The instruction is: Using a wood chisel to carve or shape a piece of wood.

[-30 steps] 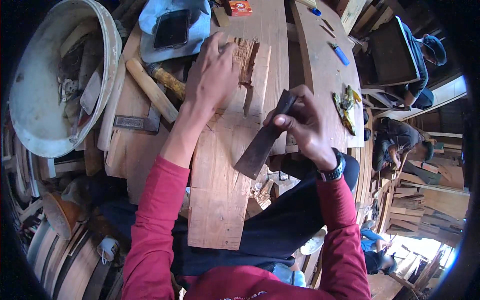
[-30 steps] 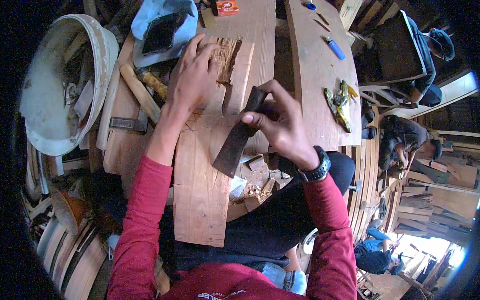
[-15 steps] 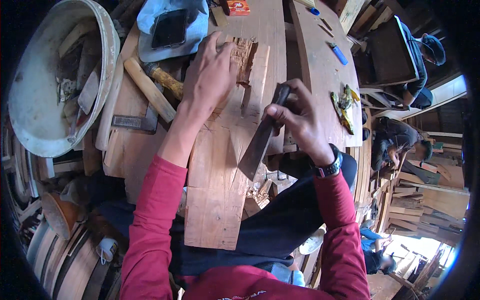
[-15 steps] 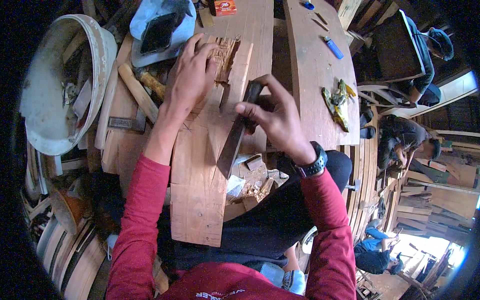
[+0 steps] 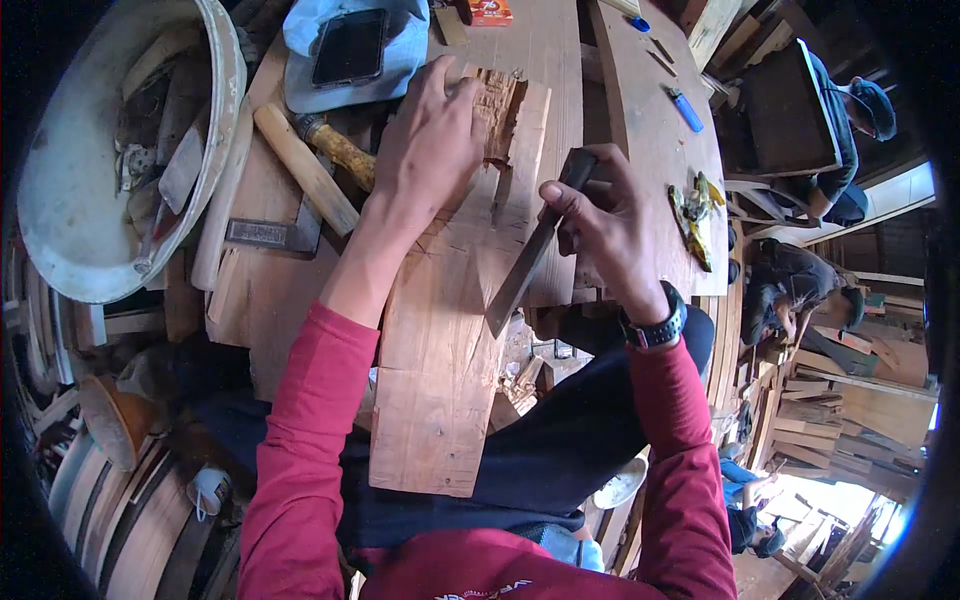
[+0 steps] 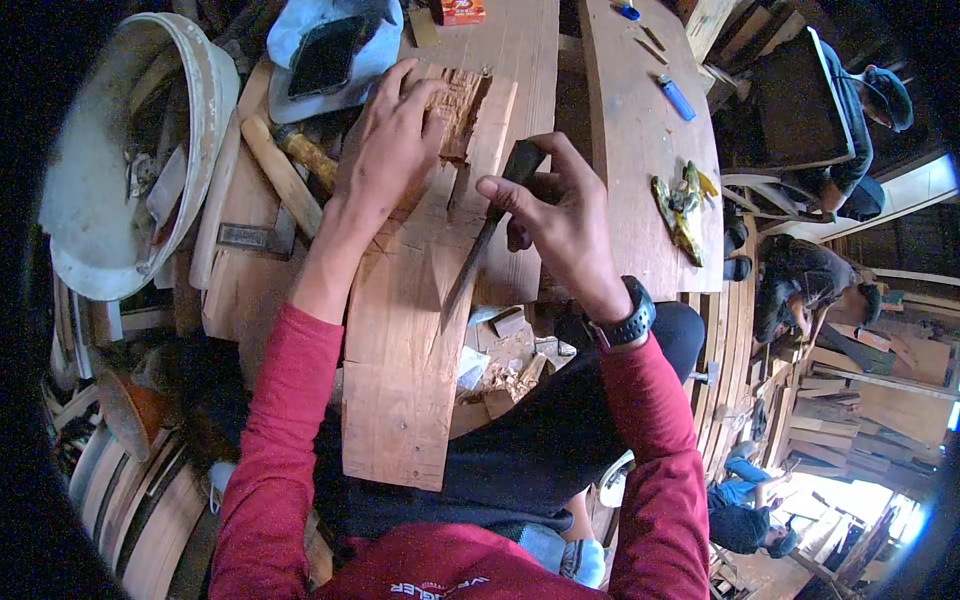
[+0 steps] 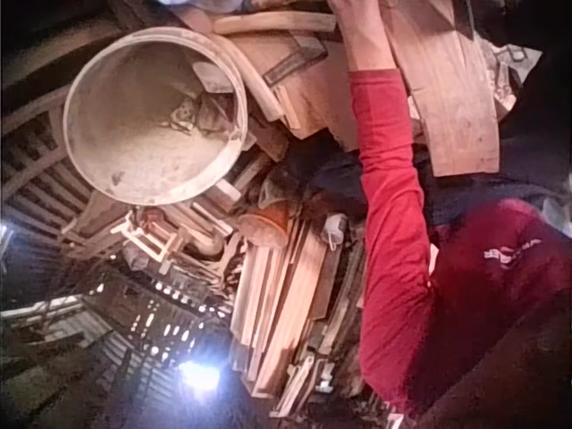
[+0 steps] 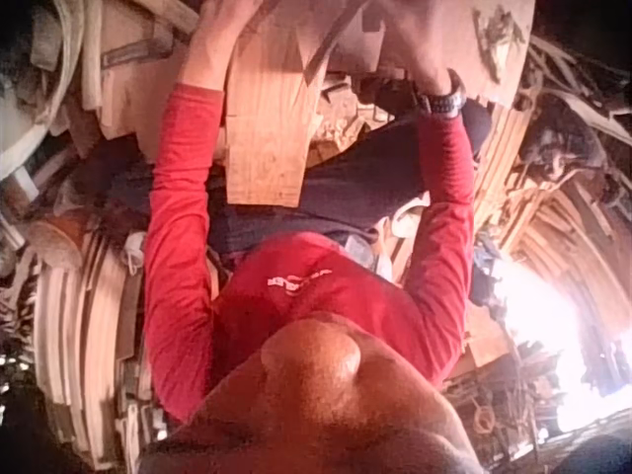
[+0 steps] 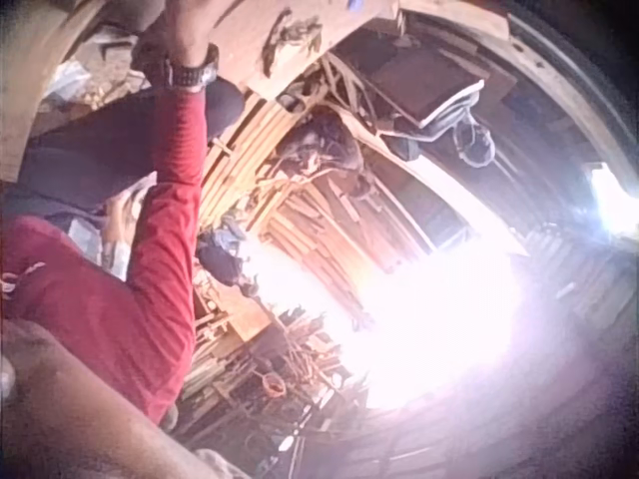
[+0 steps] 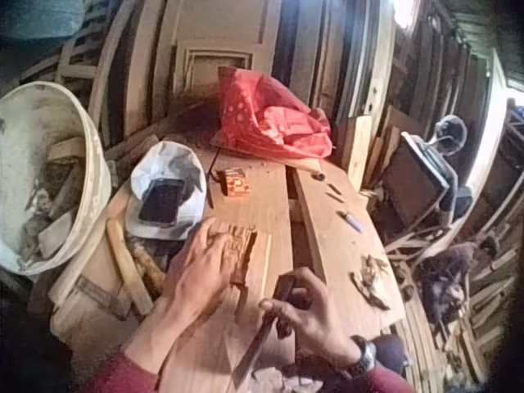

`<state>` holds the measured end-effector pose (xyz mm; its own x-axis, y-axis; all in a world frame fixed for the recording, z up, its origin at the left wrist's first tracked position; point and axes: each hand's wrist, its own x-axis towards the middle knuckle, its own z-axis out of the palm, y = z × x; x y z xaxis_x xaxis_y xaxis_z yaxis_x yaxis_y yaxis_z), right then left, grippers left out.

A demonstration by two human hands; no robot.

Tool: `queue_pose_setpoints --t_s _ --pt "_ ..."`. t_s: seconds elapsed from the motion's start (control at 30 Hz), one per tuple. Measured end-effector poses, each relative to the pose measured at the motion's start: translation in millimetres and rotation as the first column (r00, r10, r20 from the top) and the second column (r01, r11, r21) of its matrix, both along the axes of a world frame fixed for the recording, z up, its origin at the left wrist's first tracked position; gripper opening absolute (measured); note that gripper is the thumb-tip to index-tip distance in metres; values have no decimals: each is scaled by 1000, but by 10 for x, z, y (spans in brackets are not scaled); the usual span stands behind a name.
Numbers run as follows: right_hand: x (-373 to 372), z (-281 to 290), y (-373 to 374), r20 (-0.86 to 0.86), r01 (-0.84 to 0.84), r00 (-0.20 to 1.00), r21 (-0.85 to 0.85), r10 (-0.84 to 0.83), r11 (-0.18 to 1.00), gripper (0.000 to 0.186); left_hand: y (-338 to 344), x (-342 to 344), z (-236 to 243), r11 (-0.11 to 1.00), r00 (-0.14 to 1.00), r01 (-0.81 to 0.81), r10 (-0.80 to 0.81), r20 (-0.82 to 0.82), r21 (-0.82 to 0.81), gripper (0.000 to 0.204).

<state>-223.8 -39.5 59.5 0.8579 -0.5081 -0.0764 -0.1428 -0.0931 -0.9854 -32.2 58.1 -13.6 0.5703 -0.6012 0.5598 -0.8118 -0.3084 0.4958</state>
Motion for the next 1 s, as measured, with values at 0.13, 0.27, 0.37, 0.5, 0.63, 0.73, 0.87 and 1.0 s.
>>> queue_pose_setpoints --t_s 0.13,0.27,0.37,0.5,0.63,0.73,0.87,1.0 --pt "-21 -74 130 -33 -27 999 41 28 999 39 -17 -40 18 999 1000 -5 5 9 44 36" --pt "8 50 95 -14 -53 999 -43 53 998 38 -7 7 2 998 999 -13 10 38 69 39" --pt "34 48 72 -46 19 999 -53 -22 998 37 -52 42 -34 999 997 -11 9 75 30 39" --pt "-33 -76 232 -51 -90 995 -129 84 988 38 -44 -17 -19 995 999 -43 40 34 91 38" --pt "27 31 105 -25 -18 1000 -76 16 997 35 -11 -2 9 996 999 -36 35 21 77 38" --pt "-27 -90 186 -1 2 1000 -19 -2 1000 35 -9 -35 -3 996 999 -37 35 19 84 38" --pt "-39 -8 235 -19 -90 996 -8 90 996 36 -31 -38 -51 999 995 -21 25 -97 45 36" --pt "-6 -47 110 38 13 999 10 -13 1000 32 -18 -31 43 999 995 20 -17 -98 30 36"
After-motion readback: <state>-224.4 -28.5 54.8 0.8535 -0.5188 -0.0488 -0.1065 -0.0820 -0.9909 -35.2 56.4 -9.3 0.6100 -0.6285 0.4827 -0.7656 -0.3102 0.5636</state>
